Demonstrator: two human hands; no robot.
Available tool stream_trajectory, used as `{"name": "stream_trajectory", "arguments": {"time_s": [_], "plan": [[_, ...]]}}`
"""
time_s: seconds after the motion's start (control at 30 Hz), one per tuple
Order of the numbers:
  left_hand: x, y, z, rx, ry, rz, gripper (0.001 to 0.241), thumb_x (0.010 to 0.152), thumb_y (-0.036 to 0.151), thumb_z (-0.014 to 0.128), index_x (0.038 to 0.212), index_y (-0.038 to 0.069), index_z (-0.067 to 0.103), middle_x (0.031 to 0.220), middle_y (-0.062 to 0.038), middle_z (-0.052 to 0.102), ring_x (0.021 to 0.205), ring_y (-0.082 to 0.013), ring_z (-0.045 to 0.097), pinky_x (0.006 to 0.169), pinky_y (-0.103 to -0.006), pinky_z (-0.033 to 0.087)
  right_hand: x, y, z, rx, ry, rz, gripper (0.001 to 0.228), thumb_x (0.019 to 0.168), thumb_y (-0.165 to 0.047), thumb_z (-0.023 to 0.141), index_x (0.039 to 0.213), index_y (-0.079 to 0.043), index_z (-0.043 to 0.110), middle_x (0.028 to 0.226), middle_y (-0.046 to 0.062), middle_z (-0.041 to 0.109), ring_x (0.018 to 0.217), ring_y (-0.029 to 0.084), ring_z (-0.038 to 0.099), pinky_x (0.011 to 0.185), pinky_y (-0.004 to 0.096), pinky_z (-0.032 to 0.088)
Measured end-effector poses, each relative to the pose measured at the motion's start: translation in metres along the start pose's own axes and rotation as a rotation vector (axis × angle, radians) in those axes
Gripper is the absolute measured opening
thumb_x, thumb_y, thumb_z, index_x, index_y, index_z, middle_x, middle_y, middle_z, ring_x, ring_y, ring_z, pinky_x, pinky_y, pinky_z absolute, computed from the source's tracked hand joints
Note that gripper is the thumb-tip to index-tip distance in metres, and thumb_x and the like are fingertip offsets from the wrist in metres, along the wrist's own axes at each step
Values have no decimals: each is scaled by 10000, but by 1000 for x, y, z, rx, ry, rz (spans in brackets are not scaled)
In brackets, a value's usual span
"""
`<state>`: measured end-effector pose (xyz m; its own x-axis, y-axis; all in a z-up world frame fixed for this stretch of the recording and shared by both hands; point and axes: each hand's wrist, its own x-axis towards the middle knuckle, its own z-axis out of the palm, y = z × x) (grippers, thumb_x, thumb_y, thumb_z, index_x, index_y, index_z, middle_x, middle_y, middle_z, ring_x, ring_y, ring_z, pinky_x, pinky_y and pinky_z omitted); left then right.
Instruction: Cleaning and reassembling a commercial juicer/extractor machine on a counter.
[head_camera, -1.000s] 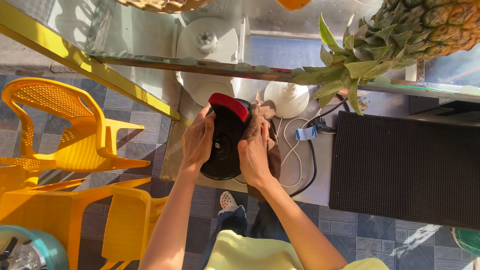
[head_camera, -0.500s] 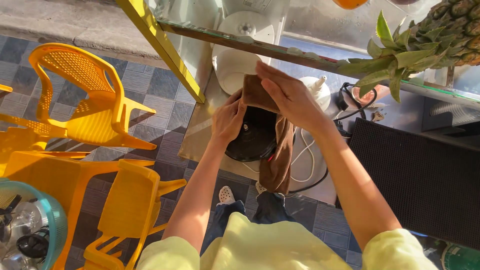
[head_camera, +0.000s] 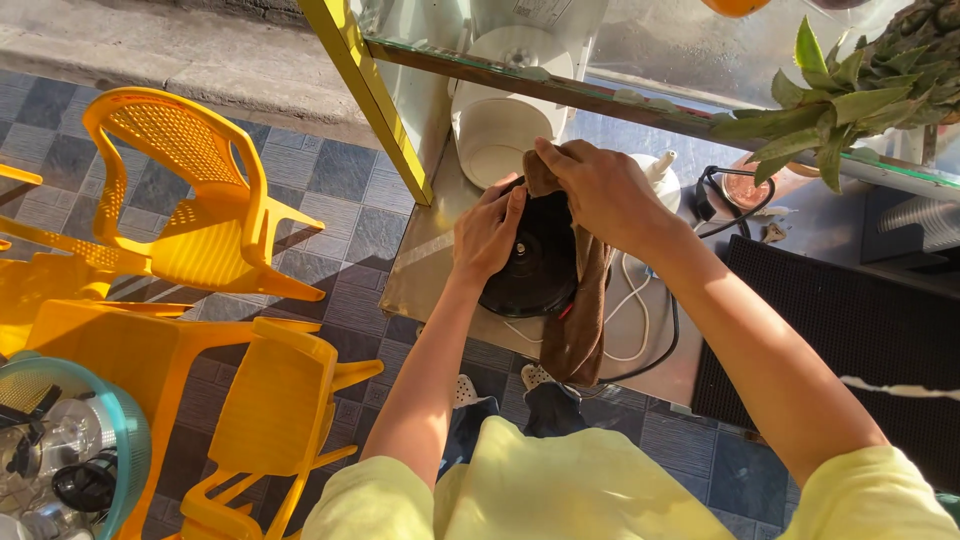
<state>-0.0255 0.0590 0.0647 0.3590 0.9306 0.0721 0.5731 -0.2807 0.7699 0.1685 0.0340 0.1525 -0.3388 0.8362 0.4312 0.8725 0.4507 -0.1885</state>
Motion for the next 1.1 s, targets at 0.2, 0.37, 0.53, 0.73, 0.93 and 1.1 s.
{"name": "stream_trajectory", "arguments": {"time_s": [0.2, 0.37, 0.53, 0.73, 0.93, 1.1], "plan": [[0, -1, 1, 13, -35, -84, 736, 1009, 687, 242, 1168, 193, 763, 1467, 28, 615, 1135, -346, 659, 977, -450, 493, 16, -2, 23, -151, -153, 159, 234, 1027, -294, 690, 1129, -84, 698, 835, 135, 691, 761, 335, 708, 657, 426, 546], [2, 0, -2, 8, -5, 7, 748, 1044, 681, 209, 1198, 183, 745, 1469, 16, 595, 1200, -334, 637, 1002, -455, 469, 2, 3, -6, 171, 5, 24, 283, 1004, -190, 677, 1263, -77, 687, 913, 131, 720, 773, 359, 703, 648, 438, 529], [2, -11, 9, 76, -25, -21, 778, 1037, 687, 209, 1126, 170, 783, 1455, 5, 598, 1237, -318, 624, 1046, -438, 455, 11, -4, 20, -105, -164, 225, 313, 1016, -229, 707, 1268, -50, 665, 946, 172, 706, 777, 369, 711, 681, 451, 546], [1, -1, 1, 9, -42, -45, 794, 1035, 688, 181, 1070, 160, 773, 1499, 31, 589, 1219, -310, 629, 1019, -429, 471, -5, 16, 7, 257, 15, 40, 289, 985, -129, 683, 1269, -80, 685, 994, 160, 720, 802, 351, 715, 750, 440, 569], [0, 1, 3, 46, -36, -60, 772, 1013, 702, 202, 1175, 199, 765, 1445, 28, 602, 1229, -315, 619, 1036, -424, 454, 12, -6, 20, -94, -80, 207, 263, 876, -122, 730, 1127, -45, 713, 862, 191, 722, 713, 372, 696, 632, 453, 545], [0, 3, 0, 22, -44, -103, 787, 996, 720, 176, 1222, 231, 751, 1469, 52, 585, 1228, -313, 613, 1023, -416, 461, 1, 13, 32, 80, 31, 384, 210, 993, -284, 773, 1022, -78, 753, 851, 186, 735, 729, 351, 686, 671, 437, 543]]}}
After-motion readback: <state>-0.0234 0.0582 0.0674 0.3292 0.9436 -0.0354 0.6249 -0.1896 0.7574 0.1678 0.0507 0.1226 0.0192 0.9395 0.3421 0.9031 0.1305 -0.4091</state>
